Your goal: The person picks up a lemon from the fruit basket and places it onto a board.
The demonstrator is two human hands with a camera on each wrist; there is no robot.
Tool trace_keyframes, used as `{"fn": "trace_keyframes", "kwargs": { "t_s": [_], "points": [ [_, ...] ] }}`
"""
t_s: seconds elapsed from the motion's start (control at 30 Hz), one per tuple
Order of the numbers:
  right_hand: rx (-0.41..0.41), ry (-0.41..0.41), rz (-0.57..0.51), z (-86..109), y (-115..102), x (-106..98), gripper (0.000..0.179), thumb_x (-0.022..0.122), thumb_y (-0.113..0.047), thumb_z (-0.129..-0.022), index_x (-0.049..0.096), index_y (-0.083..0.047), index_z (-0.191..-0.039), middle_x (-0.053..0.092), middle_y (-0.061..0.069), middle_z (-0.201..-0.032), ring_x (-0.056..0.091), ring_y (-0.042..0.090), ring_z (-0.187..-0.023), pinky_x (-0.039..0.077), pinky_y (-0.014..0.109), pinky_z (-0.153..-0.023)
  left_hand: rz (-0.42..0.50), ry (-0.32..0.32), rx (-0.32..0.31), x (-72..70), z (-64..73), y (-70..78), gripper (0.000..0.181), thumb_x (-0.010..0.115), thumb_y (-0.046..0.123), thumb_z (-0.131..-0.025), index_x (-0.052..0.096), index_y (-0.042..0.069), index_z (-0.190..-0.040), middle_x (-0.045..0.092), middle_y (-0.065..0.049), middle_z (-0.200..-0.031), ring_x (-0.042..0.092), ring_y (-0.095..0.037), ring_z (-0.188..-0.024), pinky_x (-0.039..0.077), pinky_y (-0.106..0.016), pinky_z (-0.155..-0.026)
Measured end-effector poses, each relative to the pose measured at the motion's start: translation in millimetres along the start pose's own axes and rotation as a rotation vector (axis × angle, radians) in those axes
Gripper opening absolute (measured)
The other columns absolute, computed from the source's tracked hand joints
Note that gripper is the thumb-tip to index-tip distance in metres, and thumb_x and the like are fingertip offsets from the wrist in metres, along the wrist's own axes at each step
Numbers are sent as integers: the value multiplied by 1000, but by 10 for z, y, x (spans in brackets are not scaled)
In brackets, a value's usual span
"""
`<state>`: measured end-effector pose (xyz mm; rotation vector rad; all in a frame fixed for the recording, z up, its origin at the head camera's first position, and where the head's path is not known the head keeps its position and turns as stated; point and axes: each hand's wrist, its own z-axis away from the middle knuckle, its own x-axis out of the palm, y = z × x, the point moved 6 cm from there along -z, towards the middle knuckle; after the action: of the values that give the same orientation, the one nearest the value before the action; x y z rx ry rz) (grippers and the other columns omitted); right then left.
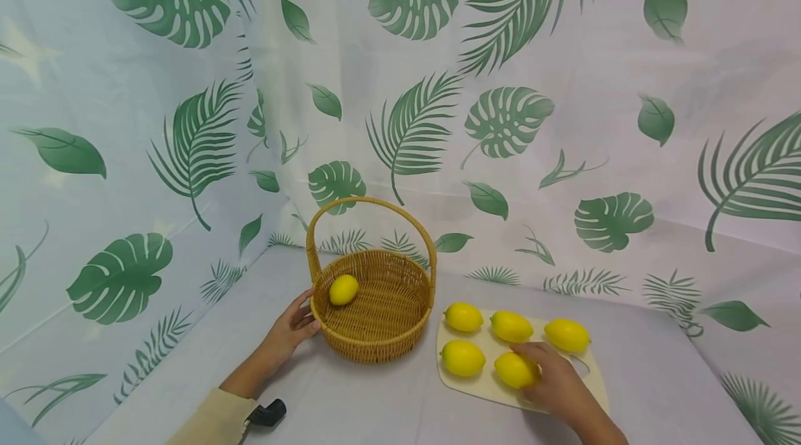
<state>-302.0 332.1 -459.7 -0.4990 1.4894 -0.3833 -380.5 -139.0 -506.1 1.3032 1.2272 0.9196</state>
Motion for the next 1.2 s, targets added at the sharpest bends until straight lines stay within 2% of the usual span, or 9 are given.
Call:
{"fn": "trace_keyframes", "kwargs": {
  "t_s": [0.33,0.63,1.1,1.2],
  "points": [
    [-4,1,-2,-3,15,9,70,86,-2,-65,60,-6,-131,56,19,-128,45,48,-121,32,68,-97,-5,-13,-5,34,124,254,73,69,16,-92,30,20,-154,32,-24,-151,40,-41,-132,39,-53,-102],
    [-23,19,38,13,1,9,73,89,-4,-62,61,-8,-130,58,16,-125,49,46,-118,35,67,-96,12,-21,-15,30,125,218,75,69,14,-92,28,21,-155,29,-24,-153,39,-40,-133,38,-52,-103],
    [-70,53,54,33,-25,-24,67,88,-7,-66,62,-5,-127,57,15,-124,48,47,-118,36,66,-96,-10,-39,0,35,131,291,76,69,15,-93,25,17,-156,29,-25,-152,39,-41,-133,38,-52,-103],
    [-75,52,63,37,-32,-46,68,88,-9,-65,62,-6,-128,57,16,-125,48,47,-119,37,66,-95,2,-25,5,21,63,150,77,69,16,-92,26,21,-156,29,-24,-153,39,-40,-133,39,-52,-102]
  ]
}}
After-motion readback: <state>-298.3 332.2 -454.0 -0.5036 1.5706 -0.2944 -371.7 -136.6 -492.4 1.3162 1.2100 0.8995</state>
